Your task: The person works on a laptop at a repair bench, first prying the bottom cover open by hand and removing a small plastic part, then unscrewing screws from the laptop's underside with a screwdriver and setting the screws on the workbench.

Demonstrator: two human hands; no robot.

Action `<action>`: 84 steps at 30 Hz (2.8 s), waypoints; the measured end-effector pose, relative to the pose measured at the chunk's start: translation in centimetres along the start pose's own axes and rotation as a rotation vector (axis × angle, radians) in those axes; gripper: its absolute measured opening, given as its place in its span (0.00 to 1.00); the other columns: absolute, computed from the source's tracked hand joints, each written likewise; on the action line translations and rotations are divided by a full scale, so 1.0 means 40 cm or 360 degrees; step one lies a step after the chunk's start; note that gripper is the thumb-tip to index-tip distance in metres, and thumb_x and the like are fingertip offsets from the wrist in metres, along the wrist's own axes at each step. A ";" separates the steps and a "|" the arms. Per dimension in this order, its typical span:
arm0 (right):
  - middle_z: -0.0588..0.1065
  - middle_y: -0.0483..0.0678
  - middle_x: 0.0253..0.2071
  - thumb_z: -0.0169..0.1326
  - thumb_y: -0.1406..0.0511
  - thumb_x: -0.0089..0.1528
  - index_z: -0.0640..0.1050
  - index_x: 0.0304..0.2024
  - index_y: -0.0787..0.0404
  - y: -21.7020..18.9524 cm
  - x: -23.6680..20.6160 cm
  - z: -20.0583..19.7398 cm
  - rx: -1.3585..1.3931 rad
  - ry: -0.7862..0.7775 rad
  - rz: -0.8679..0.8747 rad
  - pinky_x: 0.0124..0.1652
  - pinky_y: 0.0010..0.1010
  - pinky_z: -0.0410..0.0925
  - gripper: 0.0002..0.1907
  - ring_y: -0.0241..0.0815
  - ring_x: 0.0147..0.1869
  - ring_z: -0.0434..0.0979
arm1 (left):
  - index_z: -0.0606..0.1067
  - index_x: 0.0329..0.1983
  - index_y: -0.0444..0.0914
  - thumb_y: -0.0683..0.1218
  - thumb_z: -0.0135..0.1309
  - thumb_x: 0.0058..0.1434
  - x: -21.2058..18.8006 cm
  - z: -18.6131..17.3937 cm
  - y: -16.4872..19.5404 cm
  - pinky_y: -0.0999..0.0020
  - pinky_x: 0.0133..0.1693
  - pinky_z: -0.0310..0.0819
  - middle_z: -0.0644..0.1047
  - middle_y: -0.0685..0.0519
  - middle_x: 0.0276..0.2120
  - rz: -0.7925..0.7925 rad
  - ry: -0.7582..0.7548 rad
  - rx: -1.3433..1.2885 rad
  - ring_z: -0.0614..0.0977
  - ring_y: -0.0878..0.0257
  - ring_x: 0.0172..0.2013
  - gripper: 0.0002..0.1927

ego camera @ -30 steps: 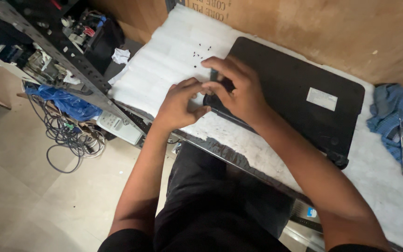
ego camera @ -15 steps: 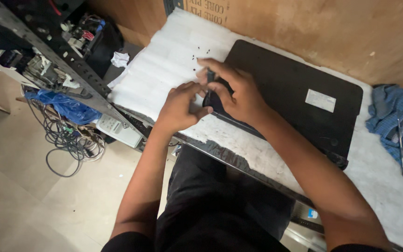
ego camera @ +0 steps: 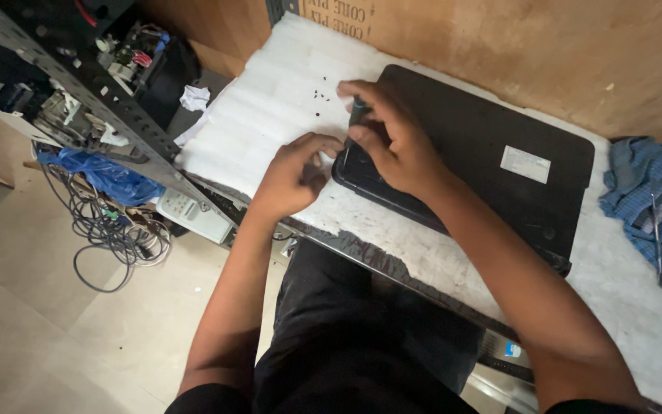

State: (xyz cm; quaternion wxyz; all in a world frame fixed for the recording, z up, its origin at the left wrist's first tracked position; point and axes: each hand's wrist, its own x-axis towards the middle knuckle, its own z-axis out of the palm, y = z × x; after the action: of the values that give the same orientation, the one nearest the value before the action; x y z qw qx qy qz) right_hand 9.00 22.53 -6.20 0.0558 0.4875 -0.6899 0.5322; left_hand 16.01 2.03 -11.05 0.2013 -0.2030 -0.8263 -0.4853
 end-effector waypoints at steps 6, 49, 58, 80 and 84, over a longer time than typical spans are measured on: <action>0.77 0.48 0.44 0.66 0.68 0.65 0.76 0.61 0.56 -0.008 0.004 0.006 -0.0684 0.0082 -0.0154 0.54 0.36 0.66 0.22 0.43 0.52 0.72 | 0.75 0.50 0.35 0.29 0.46 0.49 -0.012 0.016 -0.014 0.70 0.40 0.74 0.79 0.49 0.39 -0.0204 0.0079 -0.0123 0.79 0.59 0.37 0.25; 0.44 0.61 0.82 0.25 0.40 0.75 0.68 0.67 0.57 0.062 -0.009 0.054 -0.0535 0.0073 -0.0252 0.79 0.54 0.40 0.37 0.62 0.85 0.42 | 0.69 0.61 0.31 0.51 0.48 0.77 0.031 0.144 0.080 0.67 0.51 0.65 0.72 0.48 0.49 -0.0315 0.0890 -0.1032 0.70 0.64 0.45 0.20; 0.50 0.57 0.82 0.29 0.38 0.74 0.65 0.69 0.54 0.050 -0.006 0.022 -0.0474 0.0003 -0.0271 0.80 0.54 0.42 0.36 0.59 0.86 0.45 | 0.80 0.41 0.35 0.40 0.70 0.56 0.044 0.113 0.109 0.69 0.39 0.78 0.81 0.48 0.35 -0.0047 0.0959 0.0093 0.84 0.60 0.34 0.12; 0.56 0.58 0.80 0.36 0.42 0.75 0.64 0.66 0.57 0.035 -0.017 0.041 -0.0341 -0.0002 -0.0321 0.80 0.50 0.45 0.31 0.61 0.86 0.48 | 0.73 0.54 0.30 0.52 0.38 0.79 0.055 0.190 -0.109 0.65 0.55 0.69 0.76 0.50 0.46 -0.0496 0.0193 -0.1918 0.76 0.63 0.48 0.21; 0.57 0.57 0.80 0.41 0.50 0.75 0.64 0.67 0.58 0.028 -0.017 0.035 -0.0362 0.0010 -0.0358 0.80 0.51 0.48 0.25 0.58 0.87 0.50 | 0.72 0.52 0.31 0.57 0.37 0.78 0.064 0.180 -0.108 0.64 0.55 0.69 0.77 0.50 0.45 -0.0412 0.0338 -0.1929 0.77 0.61 0.49 0.24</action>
State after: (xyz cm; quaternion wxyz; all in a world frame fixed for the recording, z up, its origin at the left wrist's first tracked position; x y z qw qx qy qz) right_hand 9.16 21.80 -7.97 0.1720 0.5506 -0.6866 0.4425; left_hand 10.61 6.80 -16.04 0.0711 -0.1302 -0.3978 -0.9054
